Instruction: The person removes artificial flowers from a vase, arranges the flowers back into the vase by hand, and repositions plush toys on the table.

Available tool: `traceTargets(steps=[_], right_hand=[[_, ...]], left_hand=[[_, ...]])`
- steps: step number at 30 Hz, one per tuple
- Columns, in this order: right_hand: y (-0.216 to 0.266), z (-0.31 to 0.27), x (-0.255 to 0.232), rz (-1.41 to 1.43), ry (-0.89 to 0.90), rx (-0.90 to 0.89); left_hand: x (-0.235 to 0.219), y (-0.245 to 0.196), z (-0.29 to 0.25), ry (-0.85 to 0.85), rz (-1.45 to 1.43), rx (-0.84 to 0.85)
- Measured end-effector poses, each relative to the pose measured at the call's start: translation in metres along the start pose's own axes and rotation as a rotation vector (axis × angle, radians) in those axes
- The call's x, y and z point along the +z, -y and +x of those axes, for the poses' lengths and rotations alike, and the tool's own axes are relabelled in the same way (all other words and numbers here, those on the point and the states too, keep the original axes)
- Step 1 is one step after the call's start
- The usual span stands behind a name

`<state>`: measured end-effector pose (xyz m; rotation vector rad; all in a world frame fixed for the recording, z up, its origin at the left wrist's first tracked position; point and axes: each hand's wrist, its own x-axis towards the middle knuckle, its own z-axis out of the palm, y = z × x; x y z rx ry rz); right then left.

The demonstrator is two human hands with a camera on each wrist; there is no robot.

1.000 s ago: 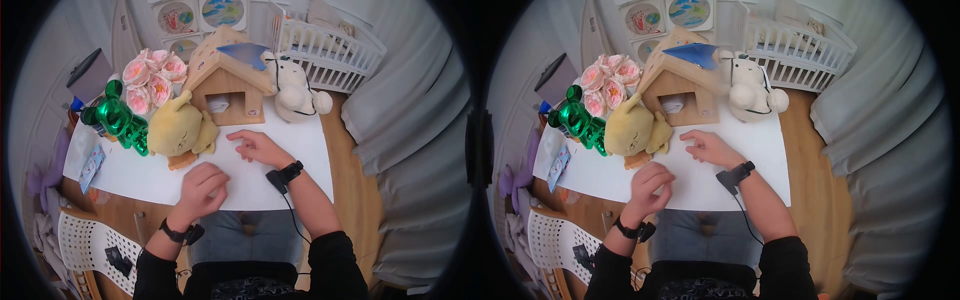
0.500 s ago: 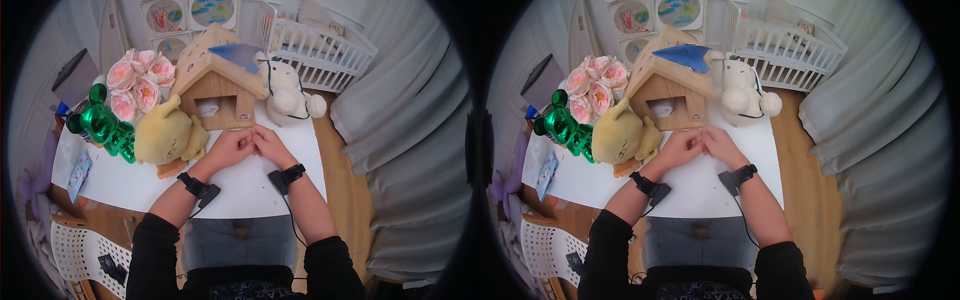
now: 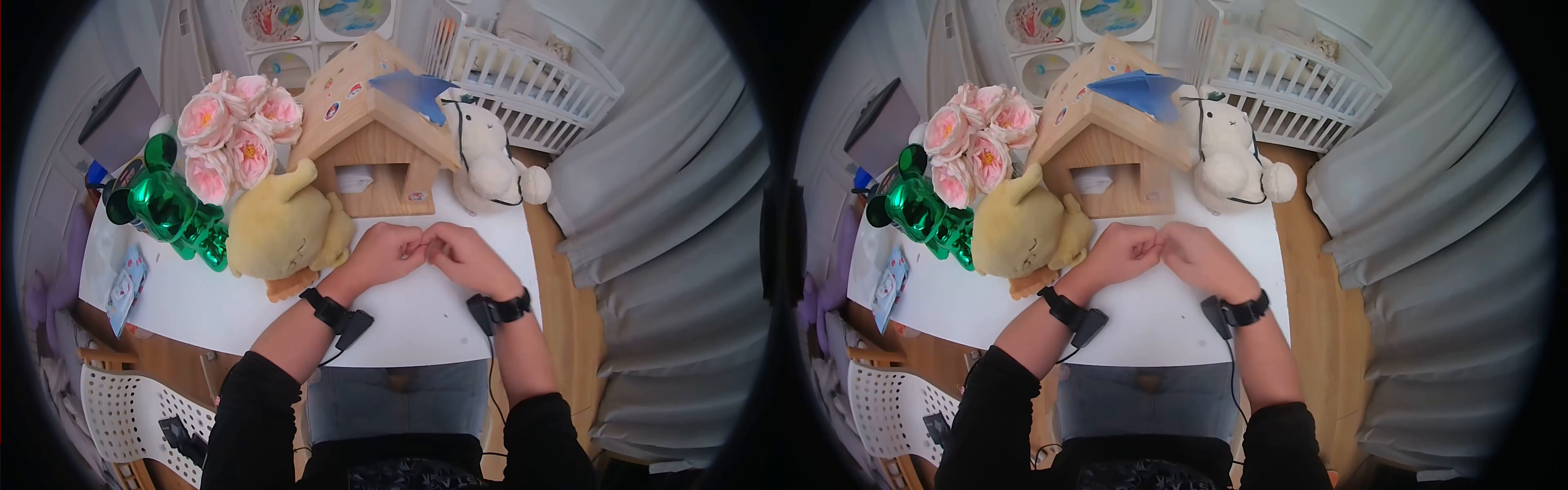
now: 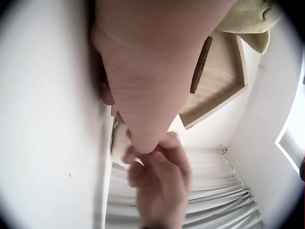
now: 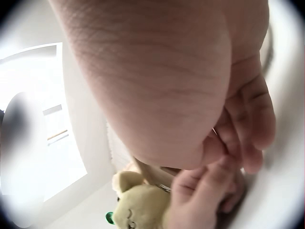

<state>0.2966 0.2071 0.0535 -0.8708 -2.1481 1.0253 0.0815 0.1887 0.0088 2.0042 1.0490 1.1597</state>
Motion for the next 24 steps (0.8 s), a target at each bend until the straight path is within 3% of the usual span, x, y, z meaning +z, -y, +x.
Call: traceTargets(steps=[1,3,7,9,10,12,13,16,19,22,24], right_hand=[[0.019,-0.005,-0.011,-0.160,-0.018,-0.149],[0.060,-0.007,-0.050,-0.139,0.060,0.046],[0.058,0.040,-0.115,0.121,-0.467,-0.045],[0.031,0.074,-0.132,-0.129,-0.618,0.128],[0.010,0.079,-0.134,-0.130,-0.622,0.128],[-0.029,0.088,-0.136,-0.796,-0.493,0.285],[-0.034,0.087,-0.130,-0.794,-0.488,0.282],[-0.048,0.077,-0.115,-0.693,-0.338,0.647],[-0.091,0.057,-0.131,-0.599,-0.180,0.565],[-0.111,0.048,-0.132,-0.474,-0.324,0.600],[-0.133,0.046,-0.134,-0.421,-0.306,0.550]], left_hand=[[-0.001,0.004,0.000,0.000,0.001,-0.008],[-0.001,0.010,0.000,0.014,0.208,0.110],[-0.001,0.005,0.001,0.060,0.306,0.136],[0.000,0.006,0.000,0.059,0.347,0.156],[0.001,0.005,-0.001,0.061,0.347,0.160],[-0.002,0.005,0.000,0.051,0.325,0.163],[-0.004,0.004,-0.002,0.048,0.327,0.158],[-0.004,0.004,-0.002,0.038,0.334,0.175],[-0.002,0.004,-0.001,0.033,0.317,0.177],[-0.002,0.003,-0.001,0.042,0.322,0.153],[-0.001,0.006,-0.001,0.037,0.297,0.137]])
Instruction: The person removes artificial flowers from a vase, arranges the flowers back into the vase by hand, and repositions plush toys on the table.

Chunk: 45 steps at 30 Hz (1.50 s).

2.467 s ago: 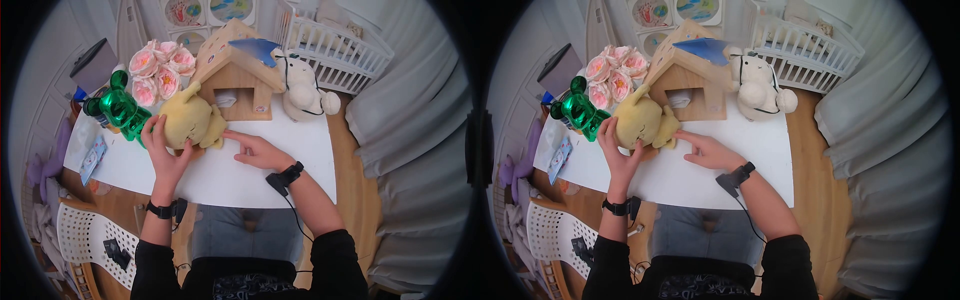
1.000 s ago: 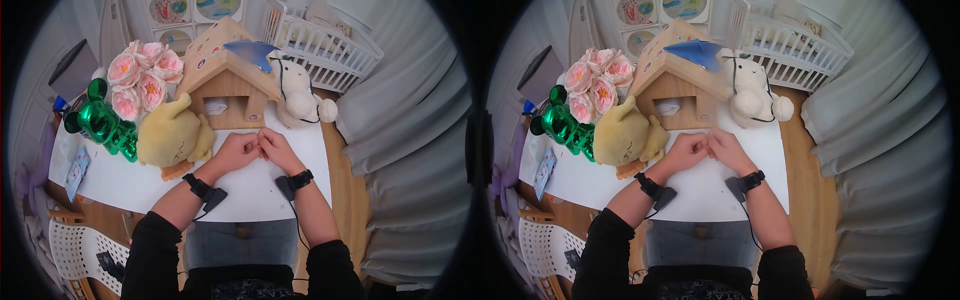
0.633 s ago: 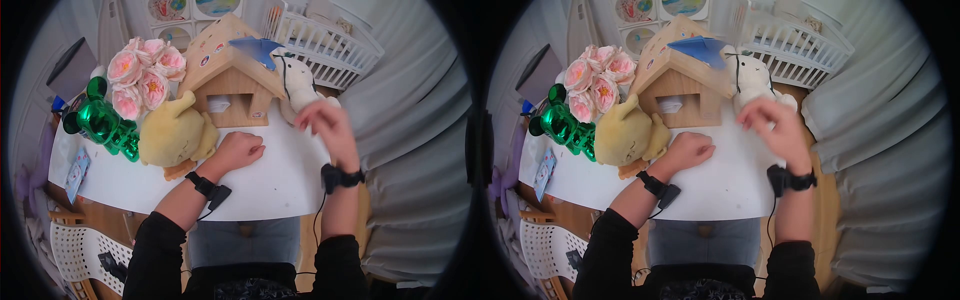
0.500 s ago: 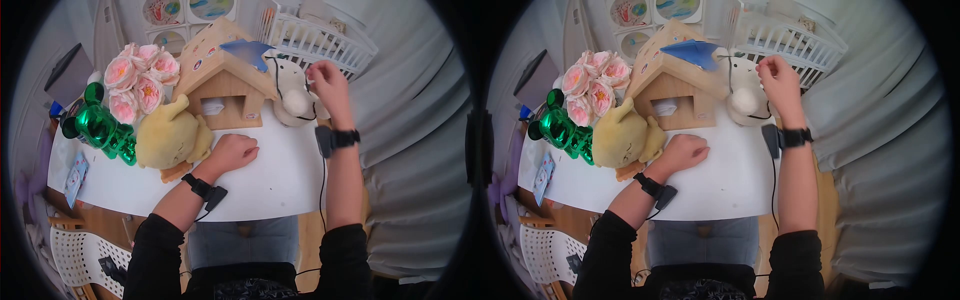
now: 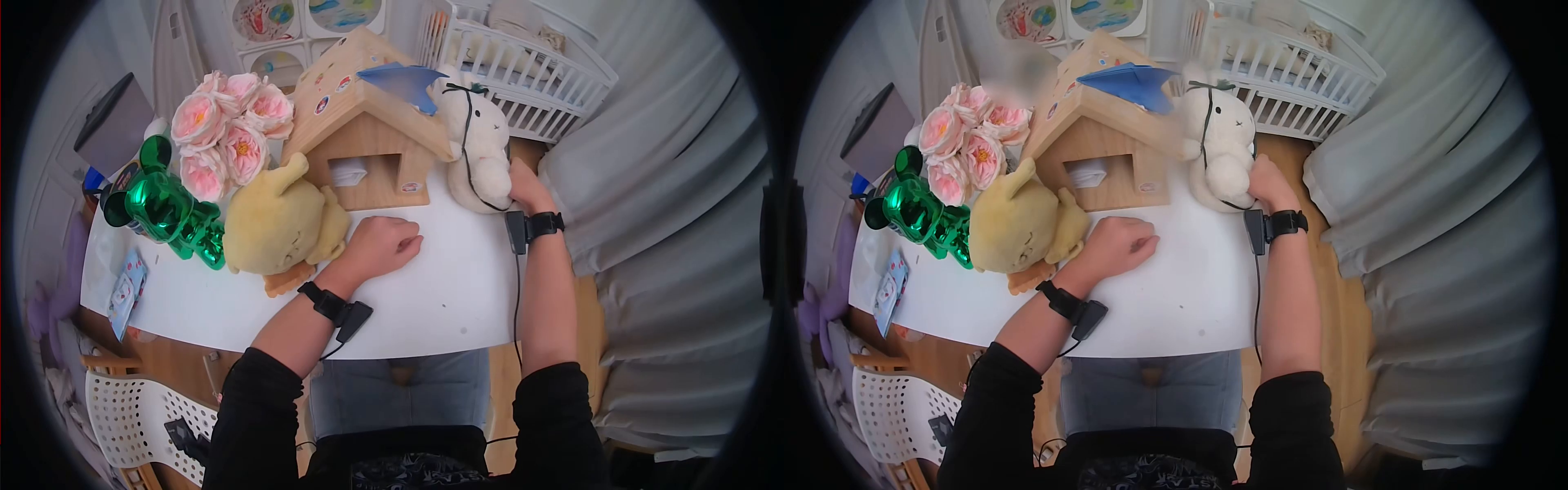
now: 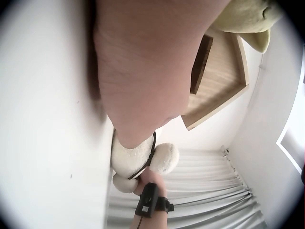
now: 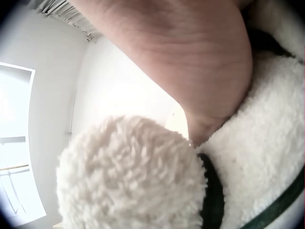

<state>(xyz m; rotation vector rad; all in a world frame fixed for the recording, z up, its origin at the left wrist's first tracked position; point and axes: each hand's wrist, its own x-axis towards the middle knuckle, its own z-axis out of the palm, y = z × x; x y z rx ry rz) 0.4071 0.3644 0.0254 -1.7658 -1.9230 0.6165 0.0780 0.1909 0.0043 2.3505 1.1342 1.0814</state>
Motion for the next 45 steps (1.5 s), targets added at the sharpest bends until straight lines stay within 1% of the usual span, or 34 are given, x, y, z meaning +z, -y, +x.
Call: traceTargets(steps=[1,2,4,5,7,9,11,12,13,15,16,18,19,21,22,23,24,25,26,27,28,29,30,31,33,34,36,37,38,39,40,42,44,45], right_hand=[[-0.006,0.001,0.002,0.053,0.026,-0.045],[0.003,-0.009,0.000,0.054,0.030,-0.041],[0.019,-0.027,0.000,0.426,0.109,-0.205],[0.014,-0.031,0.004,0.429,0.125,-0.200],[0.014,-0.030,0.007,0.292,-0.020,-0.114],[0.015,-0.038,0.012,0.303,-0.024,-0.166],[0.022,-0.053,0.019,0.333,-0.297,-0.127],[0.023,-0.063,0.019,0.294,-0.333,-0.061],[0.025,-0.071,0.021,0.295,-0.327,-0.057],[0.029,-0.087,0.022,0.490,-0.421,-0.110],[0.033,-0.095,0.022,0.487,-0.424,-0.107],[0.038,-0.116,0.021,0.654,-0.465,-0.221],[0.035,-0.121,0.021,0.652,-0.469,-0.226],[0.019,-0.134,0.024,0.911,-0.375,-0.195],[0.017,-0.142,0.025,1.000,-0.317,-0.142],[0.014,-0.150,0.025,0.998,-0.316,-0.143],[0.010,-0.157,0.023,0.926,-0.269,-0.153],[0.010,-0.164,0.019,0.855,-0.227,-0.161],[0.010,-0.170,0.015,0.798,-0.098,-0.157],[0.012,-0.175,0.015,0.796,-0.102,-0.158],[0.019,-0.178,0.017,0.615,-0.090,-0.289],[0.030,-0.179,0.020,0.433,-0.077,-0.416],[0.040,-0.182,0.024,0.451,-0.047,-0.386],[0.053,-0.186,0.030,0.450,-0.050,-0.389],[0.078,-0.200,0.042,0.446,-0.176,-0.237],[0.089,-0.205,0.045,0.495,-0.184,-0.201],[0.099,-0.205,0.052,0.534,-0.189,-0.197],[0.103,-0.206,0.056,0.576,-0.185,-0.184],[0.107,-0.207,0.057,0.574,-0.177,-0.203],[0.107,-0.207,0.059,0.575,-0.180,-0.208],[0.106,-0.205,0.061,0.559,-0.155,-0.203],[0.103,-0.202,0.064,0.542,-0.130,-0.199],[0.098,-0.197,0.062,0.587,-0.064,-0.238],[0.094,-0.195,0.062,0.583,-0.061,-0.236]], left_hand=[[0.001,0.000,0.000,0.002,-0.001,-0.001],[0.002,0.000,0.000,-0.002,0.003,-0.001],[0.000,0.000,0.000,-0.006,0.010,-0.010],[0.000,-0.002,-0.002,0.006,0.009,-0.029],[-0.001,-0.002,-0.002,0.007,0.018,-0.057],[-0.003,-0.001,-0.001,0.020,0.002,-0.039],[-0.003,0.000,0.000,0.029,0.024,-0.045],[-0.002,0.000,-0.001,0.039,0.040,-0.051],[-0.001,0.001,-0.002,0.043,0.037,-0.058],[0.000,0.002,-0.002,0.043,0.057,-0.071],[0.000,0.002,-0.001,0.045,0.053,-0.068],[0.000,0.002,-0.003,0.049,0.020,-0.082],[0.000,0.003,-0.003,0.045,0.021,-0.076],[0.003,0.005,-0.004,-0.001,-0.059,-0.104],[0.001,0.003,-0.002,-0.002,-0.059,-0.096],[-0.001,0.000,-0.002,-0.017,-0.095,-0.170],[-0.002,-0.003,-0.003,-0.033,-0.133,-0.245],[-0.001,-0.002,-0.003,-0.034,-0.137,-0.241],[-0.001,-0.001,-0.002,-0.031,-0.148,-0.267],[-0.001,0.000,-0.002,-0.028,-0.159,-0.296],[-0.001,0.000,-0.001,-0.034,-0.158,-0.290],[-0.001,0.001,0.000,-0.057,-0.229,-0.295],[-0.001,0.002,-0.001,-0.077,-0.302,-0.301],[0.002,0.009,-0.004,-0.078,-0.300,-0.297],[0.013,0.027,-0.009,-0.150,-0.450,-0.235],[0.016,0.028,-0.010,-0.147,-0.451,-0.227],[0.018,0.029,-0.009,-0.242,-0.705,-0.314],[0.025,0.041,-0.011,-0.241,-0.704,-0.310],[0.034,0.060,-0.013,-0.249,-0.878,-0.453],[0.037,0.070,-0.013,-0.254,-1.051,-0.601],[0.033,0.068,-0.013,-0.256,-1.049,-0.597],[0.028,0.062,-0.016,-0.231,-1.191,-0.507],[0.024,0.052,-0.014,-0.233,-1.232,-0.512],[0.023,0.047,-0.014,-0.229,-1.270,-0.520]])
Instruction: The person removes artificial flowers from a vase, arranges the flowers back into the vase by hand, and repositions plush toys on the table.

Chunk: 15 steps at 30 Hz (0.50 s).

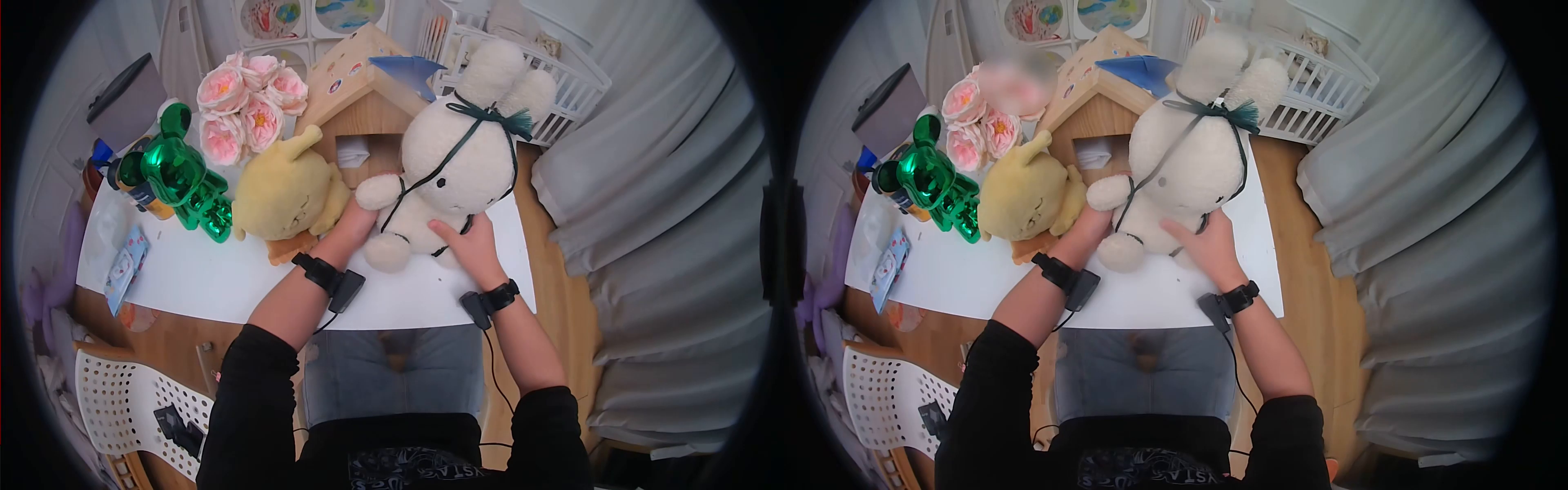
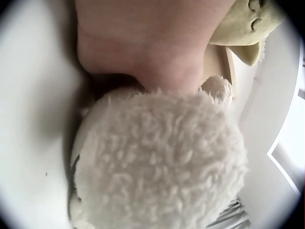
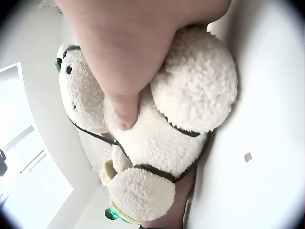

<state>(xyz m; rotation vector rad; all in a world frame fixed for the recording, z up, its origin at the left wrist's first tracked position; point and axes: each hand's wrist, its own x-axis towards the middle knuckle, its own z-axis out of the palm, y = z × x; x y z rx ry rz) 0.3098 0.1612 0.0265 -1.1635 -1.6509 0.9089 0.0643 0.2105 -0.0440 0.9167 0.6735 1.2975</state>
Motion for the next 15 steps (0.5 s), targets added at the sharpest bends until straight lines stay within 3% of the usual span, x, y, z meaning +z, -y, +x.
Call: traceTargets(steps=[5,9,10,12,13,15], right_hand=[[-0.001,0.001,-0.009,0.110,0.031,-0.125],[0.001,-0.005,-0.011,0.200,0.086,-0.055],[0.000,-0.007,-0.011,0.229,0.084,-0.053],[-0.001,-0.010,-0.013,0.258,0.082,-0.049],[0.000,-0.009,-0.017,0.139,0.155,-0.056],[0.002,-0.005,-0.017,0.017,0.235,-0.059]], left_hand=[[0.010,-0.011,-0.010,0.064,0.158,0.059],[0.003,-0.010,-0.007,0.190,0.335,0.134],[0.005,-0.012,-0.008,0.189,0.333,0.130],[0.018,-0.022,-0.014,0.208,0.052,0.055],[0.026,-0.029,-0.018,0.204,0.052,0.057],[0.040,-0.038,-0.028,0.002,0.155,0.060]])
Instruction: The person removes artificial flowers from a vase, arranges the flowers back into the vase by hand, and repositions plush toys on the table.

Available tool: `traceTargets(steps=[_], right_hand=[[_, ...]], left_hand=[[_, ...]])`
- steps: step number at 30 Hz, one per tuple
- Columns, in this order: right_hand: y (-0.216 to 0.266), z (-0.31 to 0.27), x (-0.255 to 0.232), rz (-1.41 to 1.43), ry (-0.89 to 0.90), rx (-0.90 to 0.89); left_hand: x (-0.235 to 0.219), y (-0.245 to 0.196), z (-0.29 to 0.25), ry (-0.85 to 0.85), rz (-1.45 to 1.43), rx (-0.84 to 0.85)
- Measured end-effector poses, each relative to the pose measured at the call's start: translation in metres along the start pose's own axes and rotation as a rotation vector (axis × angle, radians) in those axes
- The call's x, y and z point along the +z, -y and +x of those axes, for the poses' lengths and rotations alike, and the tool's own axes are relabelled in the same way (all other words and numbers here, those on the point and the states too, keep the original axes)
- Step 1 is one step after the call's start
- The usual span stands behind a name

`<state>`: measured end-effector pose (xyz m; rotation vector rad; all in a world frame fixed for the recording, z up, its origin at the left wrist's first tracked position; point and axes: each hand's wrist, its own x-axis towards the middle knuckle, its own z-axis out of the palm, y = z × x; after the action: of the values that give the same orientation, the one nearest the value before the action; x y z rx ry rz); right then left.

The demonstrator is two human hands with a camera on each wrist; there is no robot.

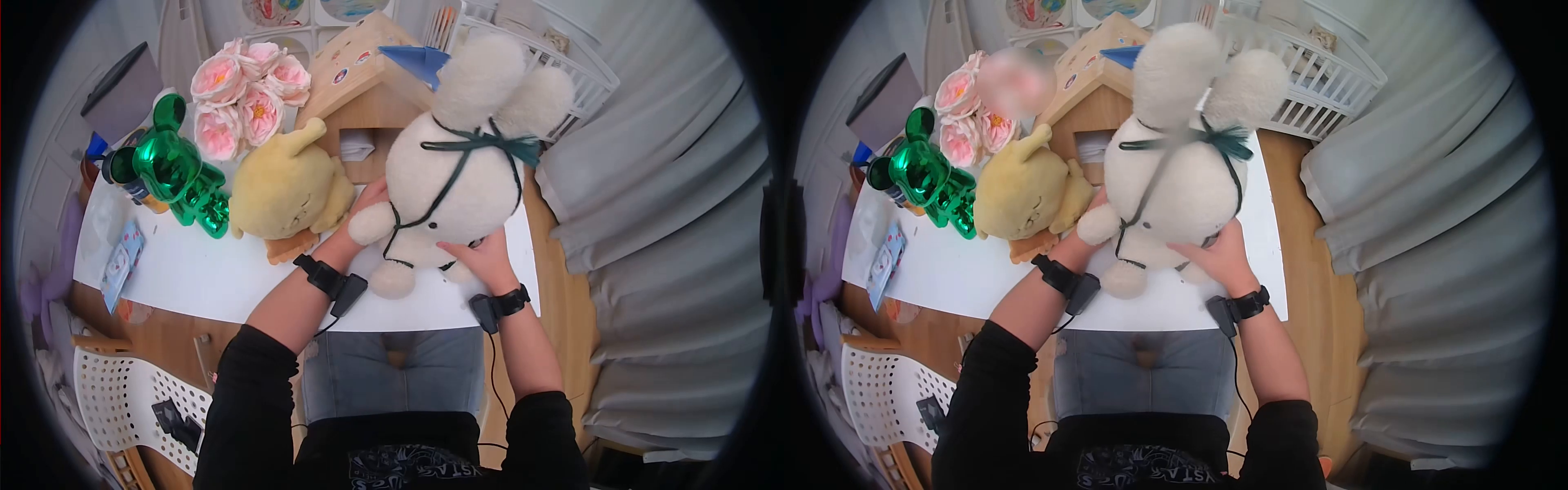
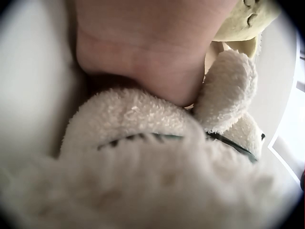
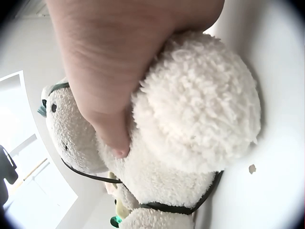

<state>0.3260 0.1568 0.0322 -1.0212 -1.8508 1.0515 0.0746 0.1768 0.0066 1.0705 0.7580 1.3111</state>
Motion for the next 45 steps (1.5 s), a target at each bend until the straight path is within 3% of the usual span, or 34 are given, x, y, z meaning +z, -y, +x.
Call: traceTargets(steps=[4,8,11,15,17,19,20,22,25,26,27,28,31,32,33,35,36,38,41,45], right_hand=[[0.006,0.007,0.006,0.063,-0.114,-0.017],[0.008,0.008,0.005,0.089,-0.068,0.003],[-0.003,0.008,-0.006,0.070,-0.035,-0.022],[-0.049,0.024,-0.045,0.191,0.151,-0.145],[-0.045,0.040,-0.056,0.593,0.011,0.009],[-0.044,0.067,-0.070,0.674,-0.028,0.073],[-0.043,0.079,-0.075,0.760,-0.062,0.131],[-0.042,0.100,-0.071,0.714,-0.093,0.174],[-0.026,0.106,-0.040,0.609,-0.212,0.205],[-0.030,0.104,-0.032,0.499,-0.241,0.148],[-0.033,0.105,-0.029,0.389,-0.265,0.094],[-0.030,0.106,-0.028,0.555,-0.281,0.238],[-0.030,0.096,-0.029,0.463,-0.220,0.238],[-0.026,0.092,-0.031,0.170,-0.182,0.172],[-0.025,0.092,-0.030,0.173,-0.176,0.176],[-0.025,0.091,-0.028,0.381,-0.181,0.225],[-0.025,0.091,-0.028,0.381,-0.181,0.224],[-0.024,0.087,-0.028,0.091,-0.146,0.057],[-0.010,0.084,-0.026,0.144,-0.159,0.157],[-0.029,0.090,-0.029,0.115,-0.146,0.098]], left_hand=[[-0.024,0.017,0.014,0.185,-0.113,-0.009],[-0.020,0.015,0.010,0.189,-0.114,0.073],[-0.016,0.011,0.013,0.052,-0.057,0.005],[-0.034,0.027,0.023,0.056,0.202,0.076],[-0.034,0.029,0.024,0.045,0.310,0.126],[-0.034,0.024,0.025,0.046,0.608,0.260],[-0.033,0.024,0.025,0.052,0.608,0.261],[-0.032,0.022,0.023,0.025,0.551,0.173],[-0.033,0.024,0.023,0.046,0.615,0.297],[-0.031,0.020,0.021,0.026,0.402,0.133],[-0.029,0.020,0.024,0.027,0.404,0.141],[-0.028,0.022,0.024,0.007,0.400,0.192],[-0.030,0.024,0.021,-0.015,0.341,0.183],[-0.028,0.021,0.020,-0.012,0.280,0.153],[-0.024,0.018,0.020,-0.018,0.281,0.149],[-0.018,0.014,0.019,-0.067,-0.042,-0.010],[-0.017,0.012,0.019,-0.066,-0.042,-0.009],[-0.016,0.009,0.018,-0.062,0.108,0.051],[-0.012,0.005,0.015,-0.084,0.057,0.001],[-0.017,0.010,0.018,-0.099,0.015,-0.002]])
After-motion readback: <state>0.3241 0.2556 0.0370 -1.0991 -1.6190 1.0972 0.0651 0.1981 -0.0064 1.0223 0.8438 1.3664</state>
